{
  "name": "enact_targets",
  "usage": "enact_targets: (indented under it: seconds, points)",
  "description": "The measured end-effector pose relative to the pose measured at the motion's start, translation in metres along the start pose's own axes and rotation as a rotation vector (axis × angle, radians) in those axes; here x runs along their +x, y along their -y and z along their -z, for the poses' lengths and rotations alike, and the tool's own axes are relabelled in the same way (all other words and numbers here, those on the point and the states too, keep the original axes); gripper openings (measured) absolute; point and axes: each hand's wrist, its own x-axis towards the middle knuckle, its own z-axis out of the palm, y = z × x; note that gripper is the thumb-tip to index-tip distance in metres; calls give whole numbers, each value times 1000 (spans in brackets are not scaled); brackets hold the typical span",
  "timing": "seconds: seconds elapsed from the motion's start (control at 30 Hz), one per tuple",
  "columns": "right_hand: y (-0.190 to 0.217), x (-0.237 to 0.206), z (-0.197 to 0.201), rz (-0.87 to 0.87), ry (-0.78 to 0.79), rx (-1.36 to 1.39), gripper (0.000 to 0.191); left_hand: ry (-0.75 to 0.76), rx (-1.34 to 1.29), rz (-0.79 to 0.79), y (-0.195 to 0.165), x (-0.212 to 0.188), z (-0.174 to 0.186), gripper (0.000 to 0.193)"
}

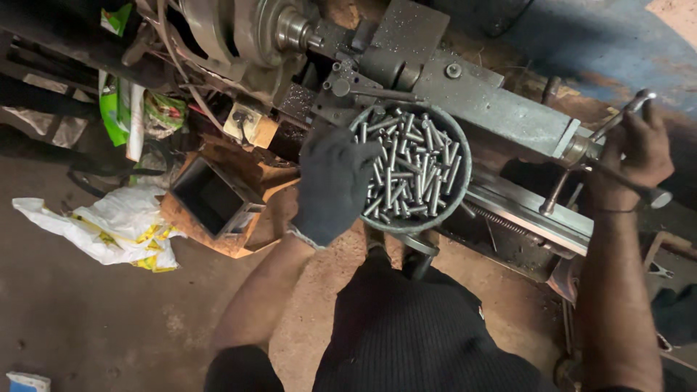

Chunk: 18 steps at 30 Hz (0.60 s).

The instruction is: The person operates a lathe to machine small metal pins. They insert a rod into the lathe chuck, run the machine to cut it, then place the finished pin into a bowl that fills with completed pieces, repeating the cycle.

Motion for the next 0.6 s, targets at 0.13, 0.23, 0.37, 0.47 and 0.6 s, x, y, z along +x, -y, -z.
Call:
enact_targets:
  seconds: [0.13,0.23,0.37,0.47,0.6]
  points:
    - [-22,-25,-12,-114,130,214,25,-153,-622,262,0,10,10,19]
    - [-28,-42,-20,-56,146,91,36,-272,-915,478,27,32,24,18]
    - [-19,-51,-34,-461,-11,497,32,-346,-467,255,92,94,15,27]
    - [-4,-59,-35,-181,52,151,32,-120,-43,-176,136,134,-3,28]
    - [8,-63,-28,-233,65,89,36,330,230,-205,170,163,-24,29]
